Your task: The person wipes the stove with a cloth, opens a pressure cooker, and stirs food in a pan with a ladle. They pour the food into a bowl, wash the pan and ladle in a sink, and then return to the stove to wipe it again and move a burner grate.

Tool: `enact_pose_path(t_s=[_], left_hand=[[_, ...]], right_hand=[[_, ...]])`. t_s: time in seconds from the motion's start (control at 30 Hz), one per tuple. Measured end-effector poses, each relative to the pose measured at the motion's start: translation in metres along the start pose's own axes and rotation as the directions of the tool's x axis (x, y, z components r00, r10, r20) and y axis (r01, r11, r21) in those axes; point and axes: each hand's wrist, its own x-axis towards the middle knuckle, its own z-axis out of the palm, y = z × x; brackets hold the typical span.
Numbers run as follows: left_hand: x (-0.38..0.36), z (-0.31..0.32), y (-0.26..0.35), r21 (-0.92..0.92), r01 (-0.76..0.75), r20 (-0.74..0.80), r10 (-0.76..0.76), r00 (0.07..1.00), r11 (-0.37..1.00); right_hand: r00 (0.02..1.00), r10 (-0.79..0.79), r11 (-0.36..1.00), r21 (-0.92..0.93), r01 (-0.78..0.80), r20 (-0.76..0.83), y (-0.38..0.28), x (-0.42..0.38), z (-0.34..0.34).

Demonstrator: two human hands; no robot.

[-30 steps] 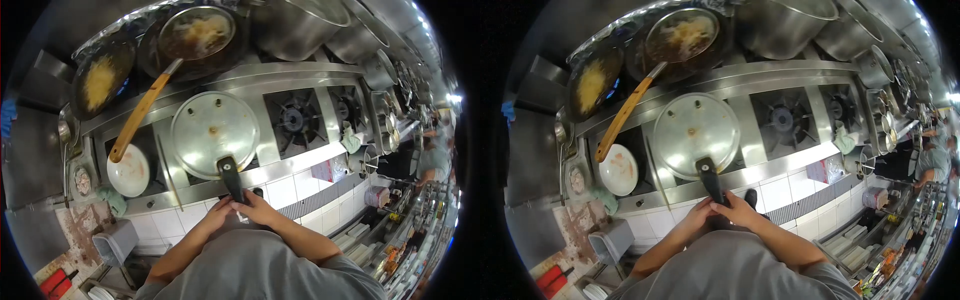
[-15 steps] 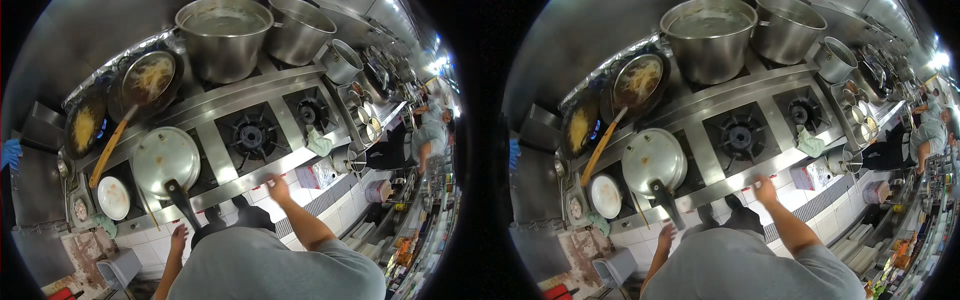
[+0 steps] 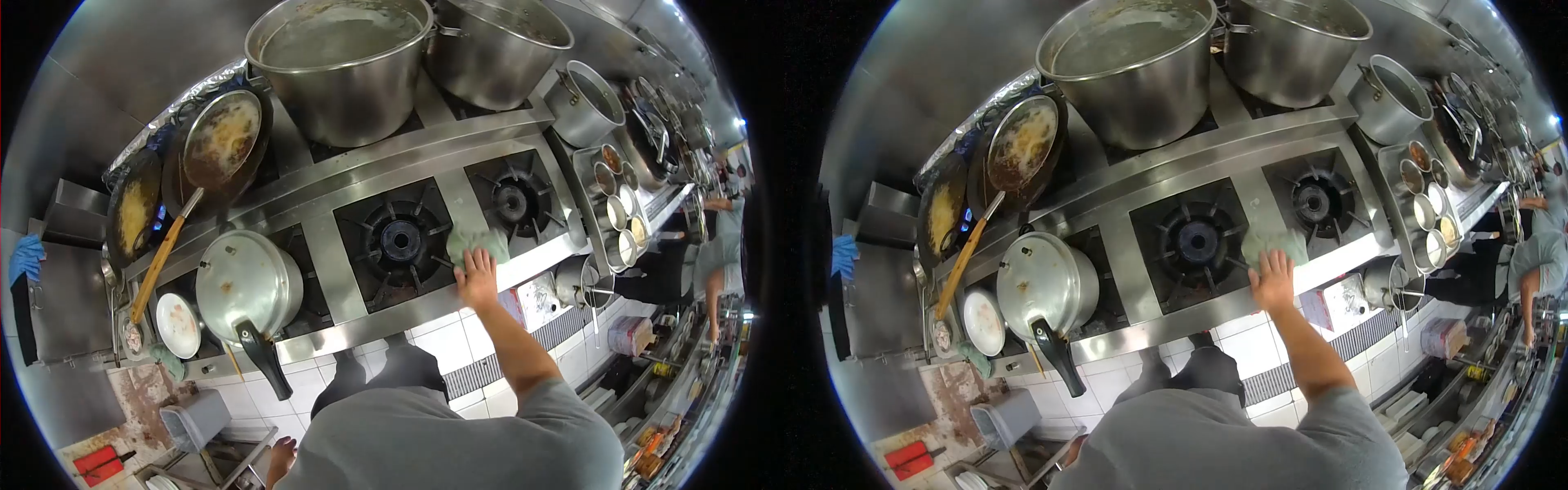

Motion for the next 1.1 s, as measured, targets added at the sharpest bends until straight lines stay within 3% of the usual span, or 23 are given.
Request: enact_pose_path(t_s=[0.03,0.1,0.13,0.17,0.2,0.3,0.33,0.4,0.47,0.5,0.6,0.63,0.77,0.8,0.87,0.93,0.97,1.0,1.1], left_hand=[[-0.016,0.002,0.034,-0.071,0.05,-0.008,-0.051,0.999,0.996],[0.012,0.012,-0.001,0.197,-0.24,-0.013,0.248,0.969,0.95],[0.035,0.015,-0.038,0.372,-0.452,0.019,0.48,0.877,0.811],[0.026,0.02,-0.019,0.081,-0.323,-0.077,0.33,0.941,0.943],[0.011,0.023,0.01,-0.232,-0.177,-0.125,0.151,0.981,0.956],[-0.007,0.035,0.007,-0.343,-0.257,-0.273,0.166,0.948,0.904],[-0.019,0.037,0.013,-0.355,-0.265,-0.308,0.155,0.939,0.897],[-0.032,0.051,0.001,-0.363,-0.221,-0.309,0.107,0.945,0.905],[-0.054,0.063,-0.009,-0.3,-0.139,-0.289,0.049,0.956,0.944],[-0.042,0.078,-0.058,-0.076,-0.252,-0.245,0.227,0.943,0.965],[-0.059,0.1,-0.064,-0.226,0.05,-0.176,-0.091,0.98,0.973],[-0.057,0.111,-0.076,-0.337,0.057,-0.152,-0.114,0.982,0.94],[-0.058,0.107,-0.052,-0.311,-0.006,-0.178,-0.052,0.983,0.951],[-0.045,0.105,-0.055,-0.256,-0.101,-0.212,0.046,0.976,0.961],[-0.015,0.102,-0.057,-0.137,-0.284,-0.26,0.242,0.935,0.949],[-0.028,0.061,0.022,-0.351,-0.217,-0.278,0.12,0.953,0.911],[-0.022,0.05,0.046,-0.55,-0.232,-0.224,0.125,0.966,0.802],[-0.015,0.037,0.068,-0.72,-0.224,-0.169,0.147,0.975,0.657],[-0.02,-0.01,0.152,-0.871,-0.154,0.015,0.338,0.941,0.466]], right_hand=[[0.999,-0.042,0.999,-0.023,0.042,-0.022,0.001,0.033,0.007],[0.994,-0.097,0.994,-0.049,0.095,-0.043,-0.008,0.108,0.014],[0.993,-0.104,0.993,-0.054,0.102,-0.046,-0.017,0.145,0.011],[0.997,-0.067,0.995,-0.075,0.07,0.048,-0.027,0.185,0.012],[0.99,-0.032,0.994,-0.1,0.046,0.14,-0.041,0.219,0.013],[0.869,0.052,0.995,-0.101,-0.003,0.491,-0.131,0.27,-0.012],[0.846,0.0,0.994,-0.096,0.061,0.534,-0.167,0.27,-0.008],[0.785,-0.101,0.978,-0.084,0.191,0.612,-0.237,0.261,-0.001],[0.801,-0.224,0.937,-0.103,0.334,0.555,-0.291,0.238,0.018],[0.803,-0.285,0.911,-0.113,0.397,0.524,-0.309,0.224,0.029],[0.725,-0.629,0.749,-0.032,0.662,0.28,-0.32,0.18,0.062],[0.731,-0.659,0.748,0.047,0.662,0.181,-0.321,0.162,0.065],[0.703,-0.651,0.742,0.046,0.669,0.285,-0.309,0.049,0.059],[0.707,-0.684,0.722,0.028,0.691,0.182,-0.299,0.013,0.055],[0.713,-0.645,0.757,0.102,0.645,0.277,-0.281,-0.047,0.034],[0.672,-0.595,0.793,0.184,0.581,0.44,-0.265,-0.076,0.009],[0.691,-0.594,0.793,0.155,0.59,0.412,-0.256,-0.082,0.004],[0.712,-0.59,0.796,0.124,0.593,0.382,-0.246,-0.085,0.0],[0.807,-0.523,0.852,0.131,0.507,0.275,-0.235,-0.089,-0.012]])
